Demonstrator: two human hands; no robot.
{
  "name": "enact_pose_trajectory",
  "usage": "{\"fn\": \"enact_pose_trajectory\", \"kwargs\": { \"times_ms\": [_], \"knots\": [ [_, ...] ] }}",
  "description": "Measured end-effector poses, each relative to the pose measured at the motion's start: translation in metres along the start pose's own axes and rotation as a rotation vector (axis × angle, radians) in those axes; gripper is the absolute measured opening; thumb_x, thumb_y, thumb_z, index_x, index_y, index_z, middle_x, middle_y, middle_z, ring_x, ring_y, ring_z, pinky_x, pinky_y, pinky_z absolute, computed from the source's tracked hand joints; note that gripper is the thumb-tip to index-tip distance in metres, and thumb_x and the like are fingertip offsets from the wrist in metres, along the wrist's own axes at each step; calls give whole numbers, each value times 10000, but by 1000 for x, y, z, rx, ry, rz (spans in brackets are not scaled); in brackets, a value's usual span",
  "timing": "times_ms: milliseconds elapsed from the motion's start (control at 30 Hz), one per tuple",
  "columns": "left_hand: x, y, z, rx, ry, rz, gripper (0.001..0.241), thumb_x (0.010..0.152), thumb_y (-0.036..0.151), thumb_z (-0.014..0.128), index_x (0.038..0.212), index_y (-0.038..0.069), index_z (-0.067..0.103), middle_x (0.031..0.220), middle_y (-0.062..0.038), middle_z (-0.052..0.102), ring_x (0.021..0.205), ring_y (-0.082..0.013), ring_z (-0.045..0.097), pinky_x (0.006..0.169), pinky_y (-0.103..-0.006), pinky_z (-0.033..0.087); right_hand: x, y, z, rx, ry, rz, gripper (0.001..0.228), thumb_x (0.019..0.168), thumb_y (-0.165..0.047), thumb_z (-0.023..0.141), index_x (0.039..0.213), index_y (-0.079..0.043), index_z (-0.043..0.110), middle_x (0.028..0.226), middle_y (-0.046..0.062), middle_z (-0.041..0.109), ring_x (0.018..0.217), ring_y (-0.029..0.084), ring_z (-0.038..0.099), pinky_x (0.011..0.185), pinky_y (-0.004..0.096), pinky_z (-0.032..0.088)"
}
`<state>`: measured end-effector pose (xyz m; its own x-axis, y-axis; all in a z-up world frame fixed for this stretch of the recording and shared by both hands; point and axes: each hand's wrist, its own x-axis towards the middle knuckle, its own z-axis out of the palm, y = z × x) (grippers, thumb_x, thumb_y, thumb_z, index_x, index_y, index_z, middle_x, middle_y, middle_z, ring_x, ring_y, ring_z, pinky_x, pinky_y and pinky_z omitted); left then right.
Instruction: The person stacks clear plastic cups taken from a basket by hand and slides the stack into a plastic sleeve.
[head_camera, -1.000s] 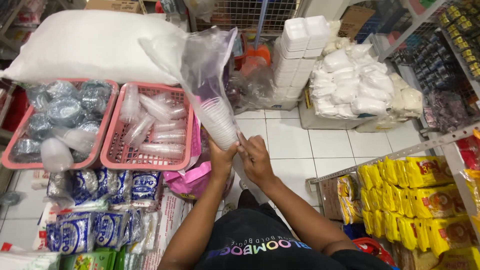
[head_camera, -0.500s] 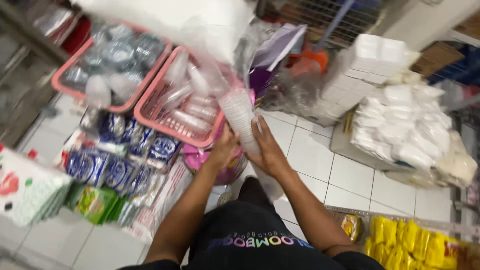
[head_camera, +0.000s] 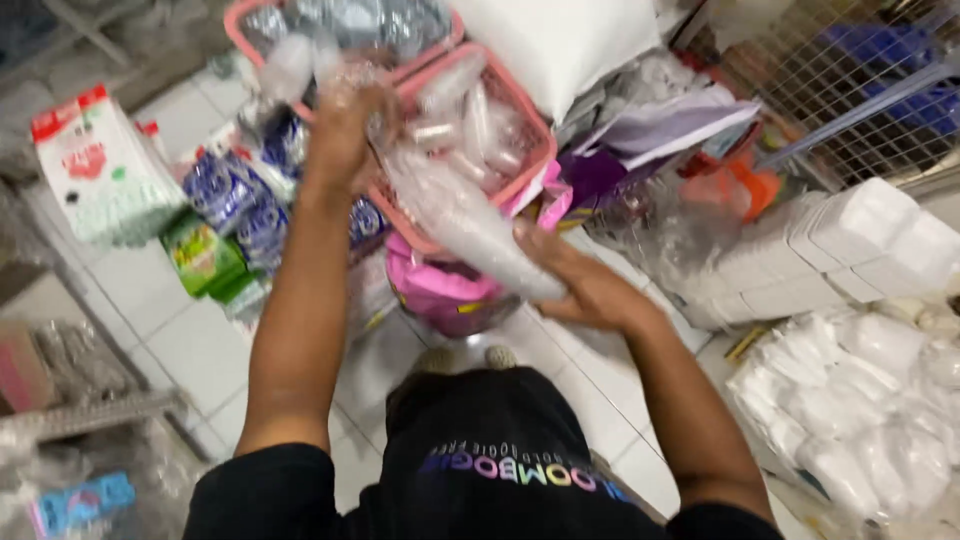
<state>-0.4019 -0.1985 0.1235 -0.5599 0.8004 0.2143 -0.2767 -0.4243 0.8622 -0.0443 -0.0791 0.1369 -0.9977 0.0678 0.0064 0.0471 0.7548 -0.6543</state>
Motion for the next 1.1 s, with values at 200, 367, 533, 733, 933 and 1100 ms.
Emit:
{"fn": "enact_pose_trajectory", "kwargs": {
  "times_ms": [200,367,533,733,933,1100],
  "knots": [
    [-107,37,62,1730,-437,407,1078,694,458,819,1582,118,310,1613,-281,273,1484,-509,214,1210,-545,210,-4,18,-47,-130,-163,-108,1002,726,-162,788,1597,-211,296,1652,208,255,1432,461,389,1148,493,357],
    [-191,-35,79,1807,-349,293,663,955,126,495,1574,35,277,1525,-276,478,1438,-426,454,1191,-634,303,12,-12,-51,-278,-506,-236,1023,698,-217,823,1573,-292,300,1641,153,261,1353,424,466,1084,498,421],
    [-280,-49,49,1081,-252,-411,351,1062,247,448,1362,140,595,1114,-160,710,1000,-325,672,889,-471,522,39,-46,-33,-851,-639,-548,1031,734,-221,776,1616,-382,266,1692,69,270,1363,425,474,1066,515,419],
    [-375,-19,47,44,-210,-605,398,1102,408,485,1199,73,677,743,35,520,659,-103,487,632,-299,404,126,-60,3,-958,-254,-1308,837,830,-251,681,1540,-475,298,1565,23,424,1325,309,538,1128,496,402],
    [-425,-73,92,-995,222,-178,568,1042,615,478,1122,71,623,595,48,348,492,-92,334,499,-285,332,234,-135,67,-663,412,-1879,734,1071,-304,686,1625,-466,233,1601,-16,431,1447,253,453,1242,493,331],
    [-463,-74,60,-688,387,299,210,1080,336,601,995,147,572,679,1,377,594,-157,387,600,-328,378,275,-244,154,-193,492,-1964,741,1041,-328,699,1639,-354,262,1608,83,398,1474,320,362,1210,579,293]
  ]
}}
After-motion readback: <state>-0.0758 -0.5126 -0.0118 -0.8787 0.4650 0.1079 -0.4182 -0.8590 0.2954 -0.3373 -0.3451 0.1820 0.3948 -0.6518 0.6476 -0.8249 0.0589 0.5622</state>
